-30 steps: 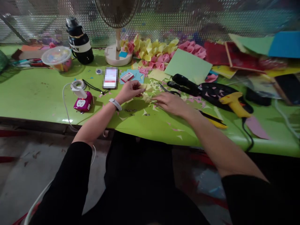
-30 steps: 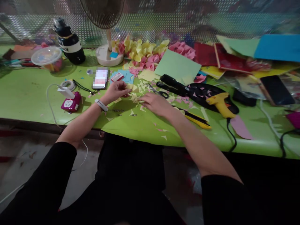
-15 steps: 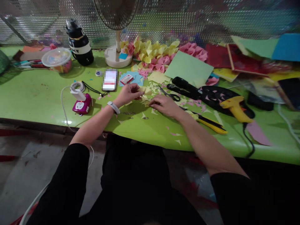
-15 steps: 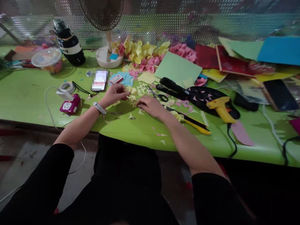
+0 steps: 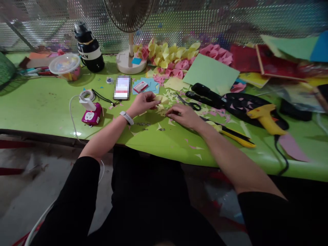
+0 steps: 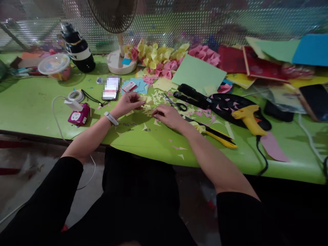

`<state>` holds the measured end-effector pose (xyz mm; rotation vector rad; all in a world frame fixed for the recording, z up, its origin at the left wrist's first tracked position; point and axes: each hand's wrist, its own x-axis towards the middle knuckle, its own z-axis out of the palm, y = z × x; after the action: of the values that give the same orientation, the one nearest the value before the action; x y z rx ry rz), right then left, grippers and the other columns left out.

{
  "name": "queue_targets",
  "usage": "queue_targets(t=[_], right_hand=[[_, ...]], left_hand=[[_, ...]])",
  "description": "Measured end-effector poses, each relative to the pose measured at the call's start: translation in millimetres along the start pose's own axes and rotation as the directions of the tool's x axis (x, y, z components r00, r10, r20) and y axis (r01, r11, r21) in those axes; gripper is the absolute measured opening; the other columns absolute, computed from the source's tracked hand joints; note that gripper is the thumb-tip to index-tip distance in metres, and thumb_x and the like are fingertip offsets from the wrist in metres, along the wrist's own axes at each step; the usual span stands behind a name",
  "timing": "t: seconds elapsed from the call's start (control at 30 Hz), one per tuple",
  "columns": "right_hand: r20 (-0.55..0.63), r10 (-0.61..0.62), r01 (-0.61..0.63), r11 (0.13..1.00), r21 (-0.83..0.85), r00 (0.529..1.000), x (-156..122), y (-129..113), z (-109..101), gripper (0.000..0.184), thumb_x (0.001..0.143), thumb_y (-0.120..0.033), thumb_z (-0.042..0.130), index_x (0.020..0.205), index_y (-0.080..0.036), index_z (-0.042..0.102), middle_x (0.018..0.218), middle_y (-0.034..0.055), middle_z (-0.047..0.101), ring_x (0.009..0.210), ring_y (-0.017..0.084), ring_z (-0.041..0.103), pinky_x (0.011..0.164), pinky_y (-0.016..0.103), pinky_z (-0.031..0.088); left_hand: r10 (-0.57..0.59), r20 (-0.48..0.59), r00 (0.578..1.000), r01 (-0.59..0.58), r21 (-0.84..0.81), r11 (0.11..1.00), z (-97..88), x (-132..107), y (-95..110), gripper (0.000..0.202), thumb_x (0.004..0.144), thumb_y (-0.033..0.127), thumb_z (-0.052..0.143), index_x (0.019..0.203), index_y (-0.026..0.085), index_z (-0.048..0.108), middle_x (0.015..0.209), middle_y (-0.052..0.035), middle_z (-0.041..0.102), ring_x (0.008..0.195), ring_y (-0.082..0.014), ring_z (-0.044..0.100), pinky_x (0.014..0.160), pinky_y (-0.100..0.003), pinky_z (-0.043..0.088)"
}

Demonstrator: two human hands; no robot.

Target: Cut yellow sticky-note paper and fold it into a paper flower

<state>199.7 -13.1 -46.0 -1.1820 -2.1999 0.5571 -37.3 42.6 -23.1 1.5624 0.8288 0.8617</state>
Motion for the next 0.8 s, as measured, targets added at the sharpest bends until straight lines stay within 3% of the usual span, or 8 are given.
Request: queue_targets(t=[0.8], right_hand=[[0.031, 0.027, -0.027, 1.0, 0.014, 0.999, -3, -7, -3, 0.017, 0.094, -0.034, 0.061, 0.092, -0.023, 0.073, 0.089, 0.0082, 0.072, 0.076, 0.023, 0.064, 0.071, 0.041, 0.049]], left_hand=[[0.032, 0.027, 0.999, -0.033, 0.033, 0.999, -0.7, 1, -18, 0.027, 0.084, 0.026, 0.076, 0.077, 0.015, 0.052, 0.068, 0.0014, 0.059, 0.068, -0.0107, 0.067, 0.064, -0.026, 0.054]])
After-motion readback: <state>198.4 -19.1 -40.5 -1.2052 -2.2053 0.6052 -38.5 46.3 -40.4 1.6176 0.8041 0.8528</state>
